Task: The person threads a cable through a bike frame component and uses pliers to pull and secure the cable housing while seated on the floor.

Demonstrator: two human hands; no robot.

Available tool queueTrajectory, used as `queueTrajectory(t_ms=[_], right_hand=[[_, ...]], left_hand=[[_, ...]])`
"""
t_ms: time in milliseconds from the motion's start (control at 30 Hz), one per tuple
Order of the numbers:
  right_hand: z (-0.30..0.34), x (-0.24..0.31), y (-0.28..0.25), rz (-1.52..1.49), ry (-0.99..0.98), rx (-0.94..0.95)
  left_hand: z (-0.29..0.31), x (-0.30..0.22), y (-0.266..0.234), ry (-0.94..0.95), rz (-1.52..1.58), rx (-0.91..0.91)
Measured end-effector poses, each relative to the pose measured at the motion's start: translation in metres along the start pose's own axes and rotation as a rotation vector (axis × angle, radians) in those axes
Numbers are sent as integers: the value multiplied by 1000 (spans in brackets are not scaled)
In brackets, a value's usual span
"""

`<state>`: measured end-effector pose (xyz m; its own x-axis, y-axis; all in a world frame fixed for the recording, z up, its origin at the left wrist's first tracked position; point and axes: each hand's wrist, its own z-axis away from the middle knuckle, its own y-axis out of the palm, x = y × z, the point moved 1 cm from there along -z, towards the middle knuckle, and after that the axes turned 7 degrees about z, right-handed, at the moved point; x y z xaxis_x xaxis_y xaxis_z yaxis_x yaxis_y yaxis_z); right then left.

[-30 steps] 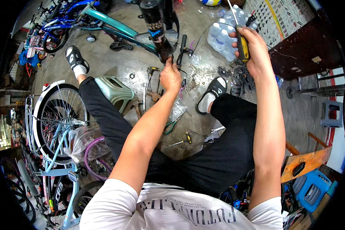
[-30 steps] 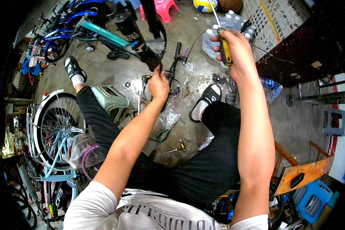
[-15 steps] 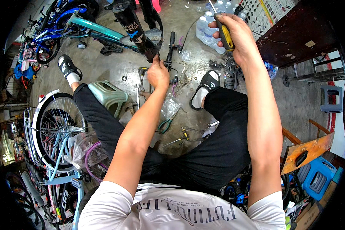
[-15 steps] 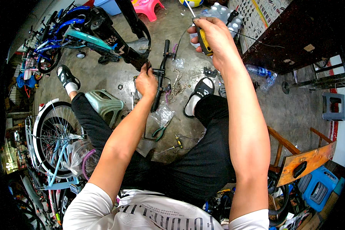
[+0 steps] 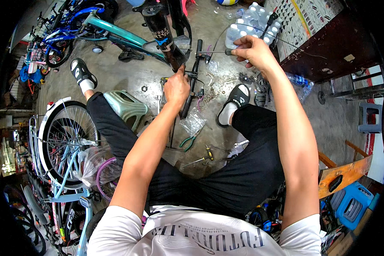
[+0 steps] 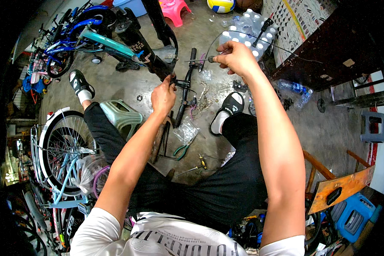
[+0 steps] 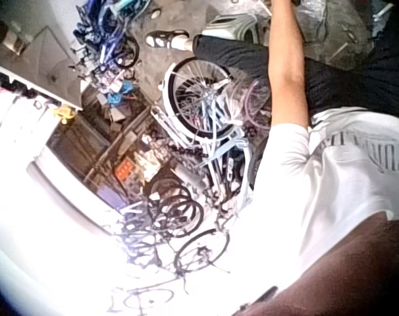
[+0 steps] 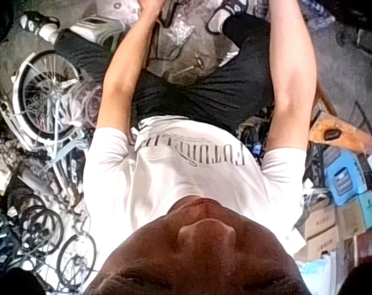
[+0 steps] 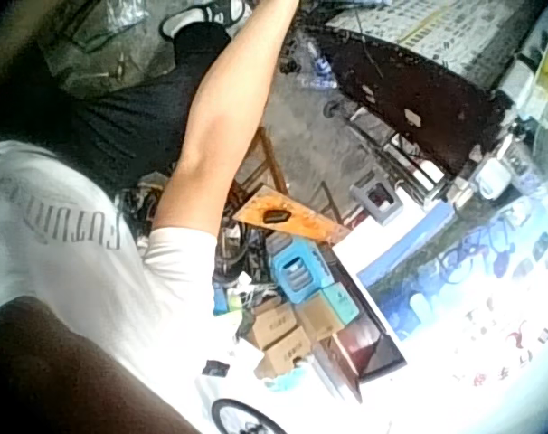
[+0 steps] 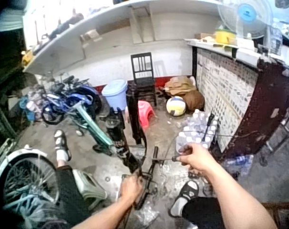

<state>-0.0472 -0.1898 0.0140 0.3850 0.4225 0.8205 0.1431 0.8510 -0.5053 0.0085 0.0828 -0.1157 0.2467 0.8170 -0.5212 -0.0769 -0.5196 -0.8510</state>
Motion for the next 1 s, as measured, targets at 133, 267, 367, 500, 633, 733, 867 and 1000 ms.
queueTrajectory(t_ms=[133,267,367,500,633,733,867,1000], right_hand=[[-5,1,4,-162,15,-28],[-12,0,3,-220,-23,-92],[-15,-4,6,-303,-60,-216],[-9,-3,10,-424,-65,-366],[-15,-17,14,-675,106,-649],[-17,-33,34,-787,170,-767],[-19,-46,59,-839,258,-796],[-29,-49,62,-863,205,-782]], left_hand=[[5,-3,-7,5,23,15],[11,-7,-10,25,30,-25],[12,-9,-6,17,4,-54],[12,-4,2,9,-17,-111],[12,-21,-13,-59,-52,-48],[6,-17,-12,-16,-78,-71],[5,-19,-11,-15,-99,-68],[5,-19,-12,14,-37,-57]])
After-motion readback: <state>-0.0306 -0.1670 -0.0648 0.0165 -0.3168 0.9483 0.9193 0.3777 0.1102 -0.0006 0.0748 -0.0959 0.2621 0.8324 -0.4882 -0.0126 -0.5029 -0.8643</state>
